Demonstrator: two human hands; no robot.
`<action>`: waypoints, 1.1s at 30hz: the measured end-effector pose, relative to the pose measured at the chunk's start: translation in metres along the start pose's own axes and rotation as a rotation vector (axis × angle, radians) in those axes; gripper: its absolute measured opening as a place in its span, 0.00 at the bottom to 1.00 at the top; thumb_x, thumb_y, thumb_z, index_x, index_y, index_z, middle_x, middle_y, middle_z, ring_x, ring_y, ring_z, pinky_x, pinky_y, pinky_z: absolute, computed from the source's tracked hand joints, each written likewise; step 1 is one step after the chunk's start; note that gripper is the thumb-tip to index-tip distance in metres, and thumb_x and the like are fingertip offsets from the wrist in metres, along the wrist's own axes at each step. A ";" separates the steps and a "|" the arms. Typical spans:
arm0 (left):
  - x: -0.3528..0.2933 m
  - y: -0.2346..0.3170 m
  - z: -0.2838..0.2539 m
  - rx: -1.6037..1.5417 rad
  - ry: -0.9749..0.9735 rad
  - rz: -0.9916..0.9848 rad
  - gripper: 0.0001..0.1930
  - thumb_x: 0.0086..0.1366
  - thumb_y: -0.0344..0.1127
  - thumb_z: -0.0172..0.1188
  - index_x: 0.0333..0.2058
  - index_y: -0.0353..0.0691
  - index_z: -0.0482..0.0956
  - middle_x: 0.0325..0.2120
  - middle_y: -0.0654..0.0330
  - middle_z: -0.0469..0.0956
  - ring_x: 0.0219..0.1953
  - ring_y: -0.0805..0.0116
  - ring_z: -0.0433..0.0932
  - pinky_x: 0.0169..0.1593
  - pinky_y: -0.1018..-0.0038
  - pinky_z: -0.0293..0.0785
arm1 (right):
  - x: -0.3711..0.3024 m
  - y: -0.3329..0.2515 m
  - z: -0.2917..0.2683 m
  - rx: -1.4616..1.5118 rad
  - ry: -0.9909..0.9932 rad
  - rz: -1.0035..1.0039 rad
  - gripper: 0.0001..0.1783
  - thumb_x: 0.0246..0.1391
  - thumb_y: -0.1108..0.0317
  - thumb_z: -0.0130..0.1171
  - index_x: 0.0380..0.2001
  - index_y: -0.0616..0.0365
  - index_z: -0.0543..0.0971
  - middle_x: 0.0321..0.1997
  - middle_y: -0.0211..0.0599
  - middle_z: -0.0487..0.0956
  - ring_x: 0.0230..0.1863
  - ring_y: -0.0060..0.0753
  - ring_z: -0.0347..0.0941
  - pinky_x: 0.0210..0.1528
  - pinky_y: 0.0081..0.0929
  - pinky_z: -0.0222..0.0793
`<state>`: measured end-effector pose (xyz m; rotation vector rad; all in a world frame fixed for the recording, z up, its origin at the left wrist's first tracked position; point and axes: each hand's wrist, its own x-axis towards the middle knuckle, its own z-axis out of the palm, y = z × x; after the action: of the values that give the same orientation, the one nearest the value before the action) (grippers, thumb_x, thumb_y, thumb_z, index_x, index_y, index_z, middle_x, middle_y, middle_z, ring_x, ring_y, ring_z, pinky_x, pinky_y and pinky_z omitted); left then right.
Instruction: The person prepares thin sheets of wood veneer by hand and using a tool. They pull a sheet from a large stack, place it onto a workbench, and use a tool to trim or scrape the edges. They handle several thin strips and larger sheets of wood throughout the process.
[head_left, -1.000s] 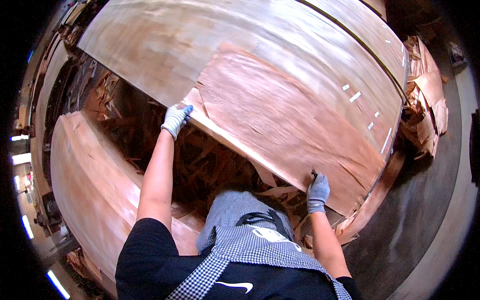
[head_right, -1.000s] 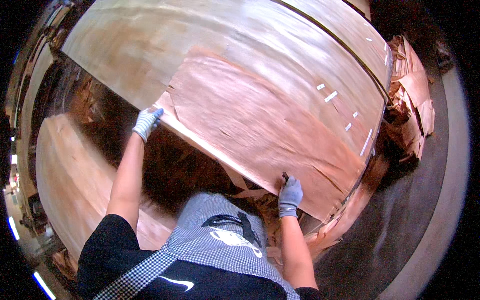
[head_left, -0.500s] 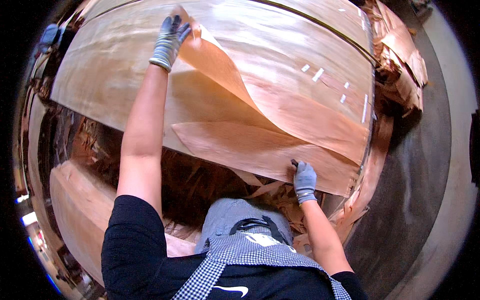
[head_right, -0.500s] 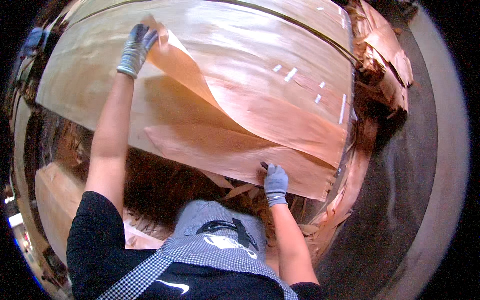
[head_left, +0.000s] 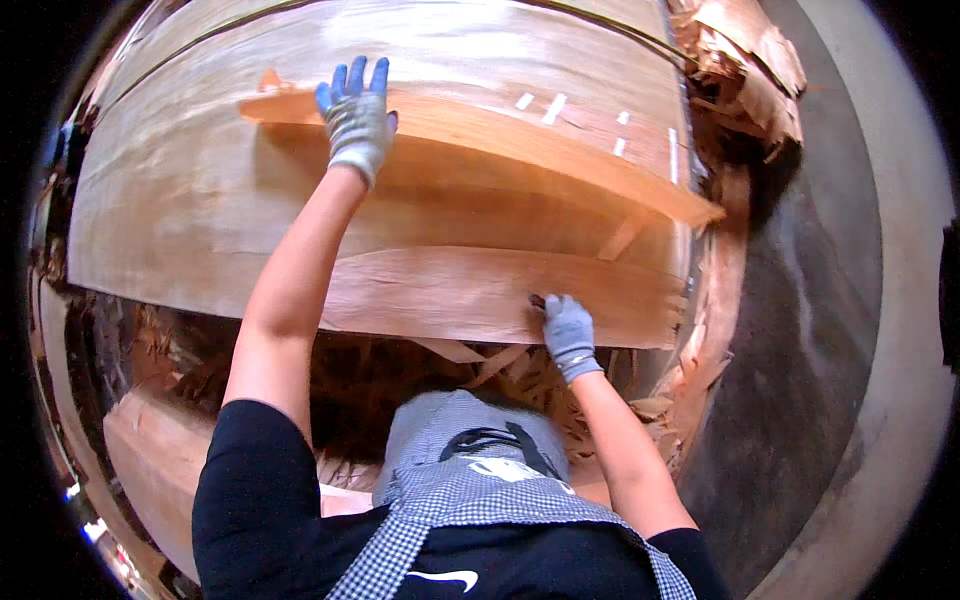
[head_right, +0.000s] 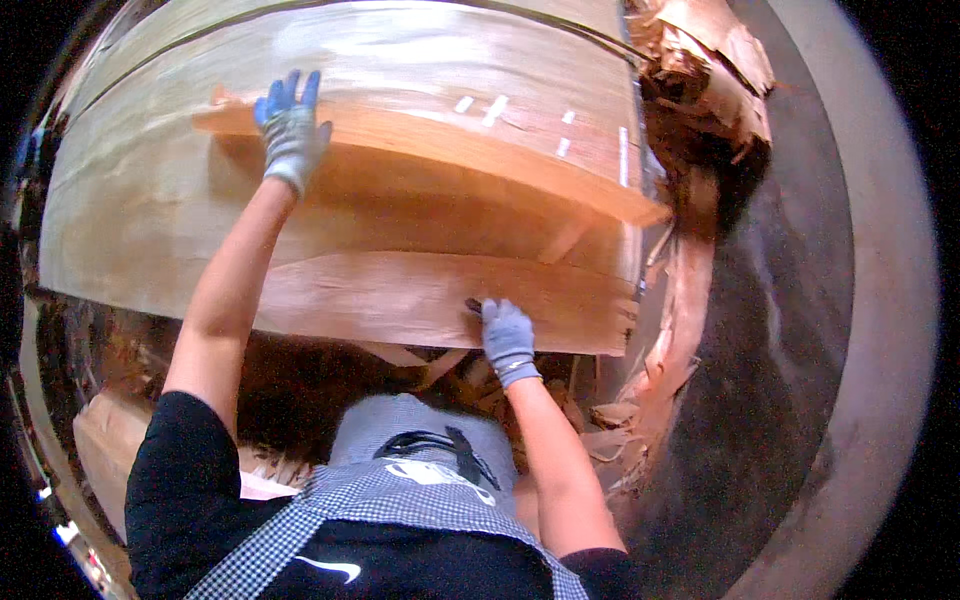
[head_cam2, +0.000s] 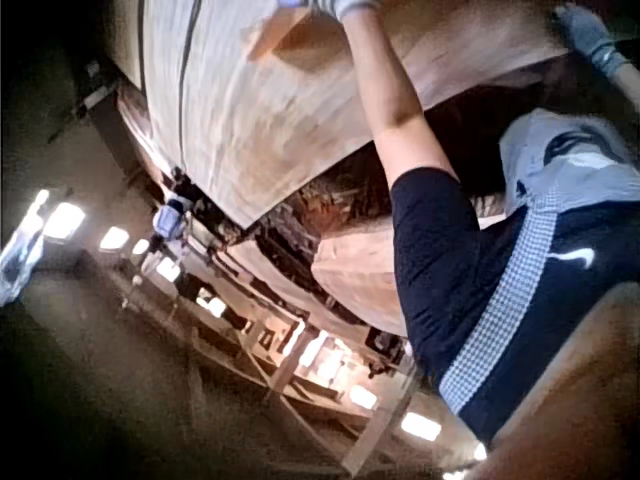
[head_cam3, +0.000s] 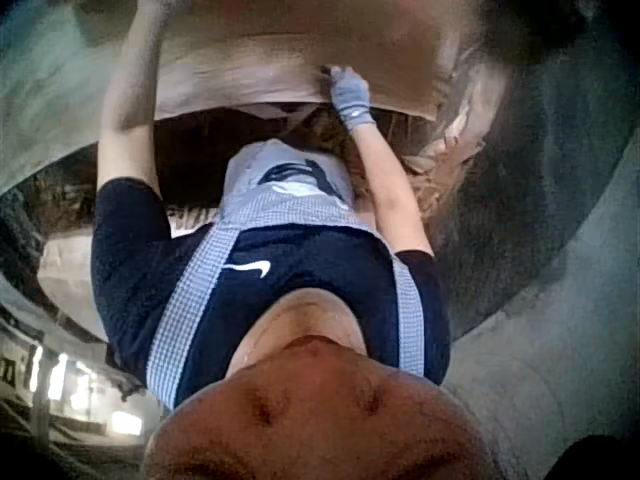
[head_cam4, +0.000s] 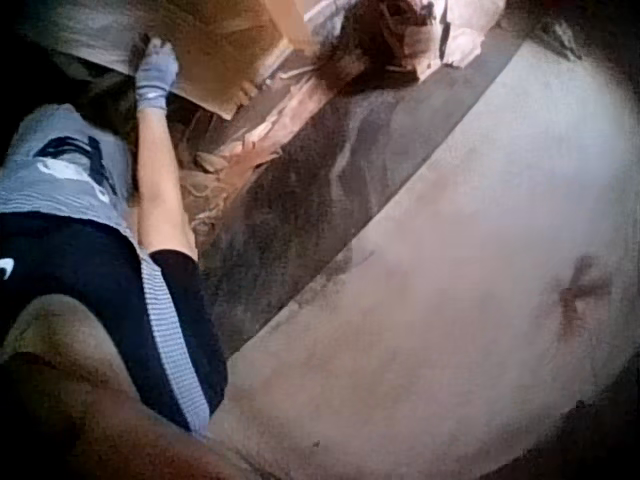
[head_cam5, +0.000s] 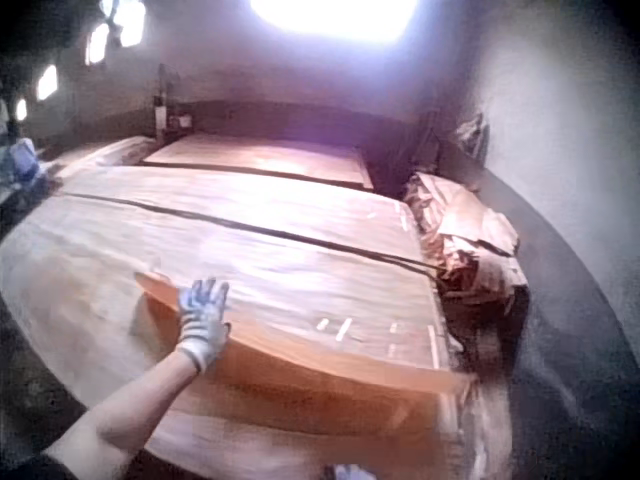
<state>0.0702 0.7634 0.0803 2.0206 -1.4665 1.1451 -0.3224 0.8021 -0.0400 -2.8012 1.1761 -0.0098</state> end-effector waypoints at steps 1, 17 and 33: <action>-0.007 0.019 -0.017 -0.101 -0.065 0.060 0.09 0.45 0.31 0.58 0.28 0.46 0.75 0.27 0.59 0.74 0.32 0.58 0.73 0.33 0.64 0.68 | 0.000 0.001 -0.001 0.006 -0.034 0.024 0.08 0.43 0.69 0.49 0.31 0.51 0.68 0.27 0.38 0.70 0.28 0.41 0.70 0.28 0.37 0.67; -0.148 0.164 -0.089 -0.607 -0.774 0.217 0.14 0.46 0.28 0.51 0.35 0.42 0.75 0.40 0.57 0.72 0.41 0.57 0.70 0.47 0.64 0.66 | 0.079 0.035 -0.039 -0.026 0.131 0.204 0.16 0.36 0.66 0.58 0.34 0.52 0.73 0.32 0.42 0.75 0.34 0.44 0.72 0.32 0.41 0.68; -0.001 0.269 0.029 -0.118 -0.831 -0.456 0.26 0.55 0.52 0.51 0.50 0.45 0.69 0.53 0.53 0.63 0.55 0.53 0.62 0.54 0.62 0.60 | -0.231 0.395 -0.105 0.330 0.122 0.500 0.16 0.42 0.70 0.54 0.39 0.59 0.72 0.38 0.46 0.74 0.43 0.47 0.68 0.46 0.38 0.63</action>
<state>-0.1652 0.6420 0.0233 2.6903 -1.2099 0.0055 -0.7703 0.6826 0.0342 -2.1920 1.6931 -0.3064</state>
